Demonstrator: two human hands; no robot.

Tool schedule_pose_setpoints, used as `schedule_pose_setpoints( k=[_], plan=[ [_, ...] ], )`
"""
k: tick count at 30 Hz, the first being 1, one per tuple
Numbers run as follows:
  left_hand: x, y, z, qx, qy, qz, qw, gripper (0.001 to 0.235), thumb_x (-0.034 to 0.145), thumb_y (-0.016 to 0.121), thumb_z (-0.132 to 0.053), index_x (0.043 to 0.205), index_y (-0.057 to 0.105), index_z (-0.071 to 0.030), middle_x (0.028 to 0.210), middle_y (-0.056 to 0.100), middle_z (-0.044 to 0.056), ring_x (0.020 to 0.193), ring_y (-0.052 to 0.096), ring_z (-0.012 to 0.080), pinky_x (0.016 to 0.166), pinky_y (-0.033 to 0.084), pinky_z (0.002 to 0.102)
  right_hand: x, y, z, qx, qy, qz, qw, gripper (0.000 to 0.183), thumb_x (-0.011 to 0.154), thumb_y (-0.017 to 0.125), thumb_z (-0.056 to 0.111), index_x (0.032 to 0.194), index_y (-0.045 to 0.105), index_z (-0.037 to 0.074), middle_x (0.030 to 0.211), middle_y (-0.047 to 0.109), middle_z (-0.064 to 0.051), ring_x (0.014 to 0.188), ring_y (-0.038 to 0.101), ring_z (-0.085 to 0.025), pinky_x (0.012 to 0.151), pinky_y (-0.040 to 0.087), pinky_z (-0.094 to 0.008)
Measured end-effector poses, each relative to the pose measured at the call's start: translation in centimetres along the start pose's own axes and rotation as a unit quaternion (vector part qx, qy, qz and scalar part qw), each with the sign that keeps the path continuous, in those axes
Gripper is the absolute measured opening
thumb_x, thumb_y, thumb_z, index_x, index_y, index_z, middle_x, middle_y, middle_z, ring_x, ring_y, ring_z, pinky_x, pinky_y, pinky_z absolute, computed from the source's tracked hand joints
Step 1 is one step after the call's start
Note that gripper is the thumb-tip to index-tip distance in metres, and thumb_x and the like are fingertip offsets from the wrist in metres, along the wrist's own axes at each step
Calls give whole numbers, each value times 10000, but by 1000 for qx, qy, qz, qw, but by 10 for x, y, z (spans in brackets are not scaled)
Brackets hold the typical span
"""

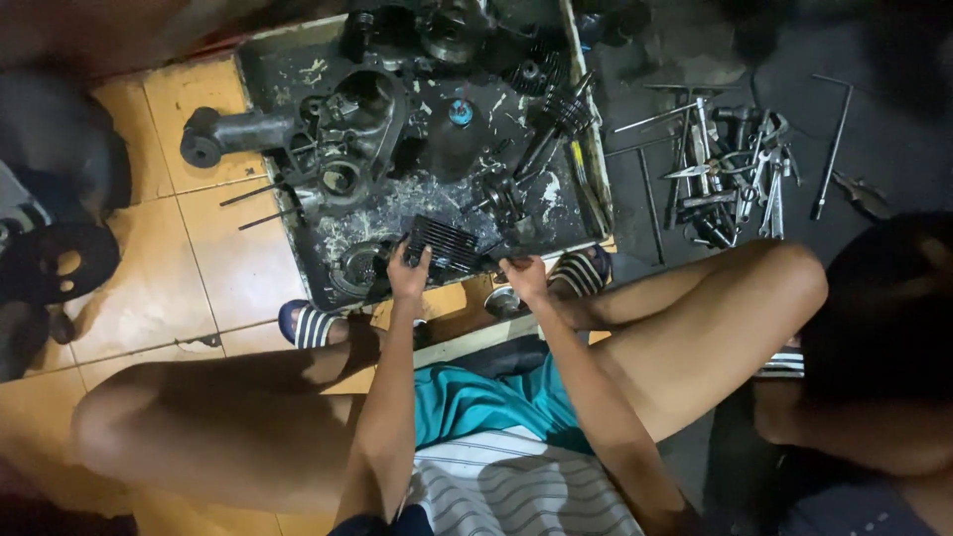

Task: Cleaning a motorcycle engine cylinder head using a brush and cleaning solution on a workshop floor.

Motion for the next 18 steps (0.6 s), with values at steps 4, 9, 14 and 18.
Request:
schedule_pose_setpoints(
  k=[4, 9, 14, 18],
  plan=[
    [-6, -1, -11, -20, -2, 8, 1000, 759, 917, 788, -419, 1528, 482, -88, 1480, 531, 207, 1263, 614, 342, 965, 605, 436, -23, -4, 42, 41, -7, -31, 999, 308, 812, 804, 84, 1100, 743, -6, 996, 770, -174, 1045, 720, -299, 868, 578, -487],
    [-14, -2, -16, -6, -22, -4, 1000, 758, 878, 810, -435, 1498, 517, -112, 1517, 516, 172, 1404, 494, 325, 1128, 494, 461, 42, 17, -63, 153, -17, 93, 984, 249, 824, 763, -23, 1069, 735, 15, 963, 760, -142, 1024, 706, -290, 871, 598, -388],
    [-26, -7, -25, -9, -31, 11, 999, 760, 895, 801, -407, 1508, 490, -85, 1578, 431, 178, 1466, 405, 340, 1189, 437, 471, -12, 3, 17, 30, -44, -45, 998, 221, 773, 807, 92, 979, 775, 19, 893, 772, -166, 947, 741, -261, 817, 544, -463],
    [-34, -8, -37, -25, -16, 14, 999, 720, 927, 778, -384, 1506, 495, -63, 1572, 422, 208, 1475, 374, 368, 1213, 389, 516, 6, 7, 9, 22, -59, -52, 997, 177, 744, 797, 80, 919, 793, 55, 845, 770, -151, 908, 748, -244, 772, 536, -446]
  ],
)
Point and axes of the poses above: each hand's wrist, its own x-axis towards the middle knuckle, its own y-axis out of the palm, z = x × y, the point moved 1 cm from there along x, towards the middle knuckle
